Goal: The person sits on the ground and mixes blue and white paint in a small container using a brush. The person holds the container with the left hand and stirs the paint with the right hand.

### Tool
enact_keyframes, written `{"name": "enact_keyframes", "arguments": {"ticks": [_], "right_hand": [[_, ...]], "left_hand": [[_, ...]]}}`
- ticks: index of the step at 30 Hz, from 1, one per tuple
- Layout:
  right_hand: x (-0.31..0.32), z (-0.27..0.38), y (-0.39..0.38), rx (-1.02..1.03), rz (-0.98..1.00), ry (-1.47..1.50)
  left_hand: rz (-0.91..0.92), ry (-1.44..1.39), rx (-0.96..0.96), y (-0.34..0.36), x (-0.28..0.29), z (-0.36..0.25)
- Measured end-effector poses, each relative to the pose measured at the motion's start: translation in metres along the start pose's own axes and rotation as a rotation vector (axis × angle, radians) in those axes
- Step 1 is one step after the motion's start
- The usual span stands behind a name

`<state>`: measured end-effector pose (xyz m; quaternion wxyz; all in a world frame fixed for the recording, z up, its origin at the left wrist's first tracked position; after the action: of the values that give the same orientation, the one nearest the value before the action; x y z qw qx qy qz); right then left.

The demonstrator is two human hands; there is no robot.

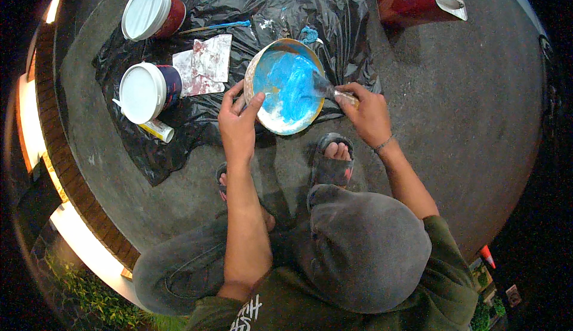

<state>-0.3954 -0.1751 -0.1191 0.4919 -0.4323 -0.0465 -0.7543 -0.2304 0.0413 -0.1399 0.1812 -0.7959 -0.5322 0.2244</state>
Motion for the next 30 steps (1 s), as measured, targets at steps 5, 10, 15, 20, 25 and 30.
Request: {"name": "enact_keyframes", "arguments": {"ticks": [5, 10, 15, 20, 25, 30], "right_hand": [[0.000, 0.010, 0.000, -0.051, 0.004, 0.027], [-0.005, 0.001, 0.000, 0.078, 0.045, -0.020], [-0.005, 0.004, 0.000, 0.019, 0.068, -0.011], [-0.004, 0.003, 0.002, -0.014, 0.009, 0.055], [-0.004, 0.005, 0.003, -0.020, 0.026, 0.026], [-0.010, -0.004, 0.005, 0.027, 0.049, 0.021]], "left_hand": [[-0.009, 0.012, -0.002, -0.001, 0.002, 0.001], [-0.009, 0.010, 0.006, -0.001, 0.001, 0.001], [-0.006, 0.033, -0.006, 0.001, 0.002, 0.003], [0.000, 0.011, -0.006, 0.001, 0.003, 0.003], [-0.005, 0.027, 0.000, 0.002, 0.004, 0.004], [-0.005, 0.017, -0.003, 0.001, 0.001, 0.002]]}}
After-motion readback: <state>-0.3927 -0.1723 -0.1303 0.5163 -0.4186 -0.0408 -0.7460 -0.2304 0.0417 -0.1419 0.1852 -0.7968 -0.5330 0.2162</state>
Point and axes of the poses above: each hand's wrist, its own y-axis towards the middle knuckle, its own x-axis out of the back of the hand, z = x × y, the point moved 4 cm from there along y, towards the middle knuckle, and after that the axes turned 6 degrees about -y, right-handed, at the moved point
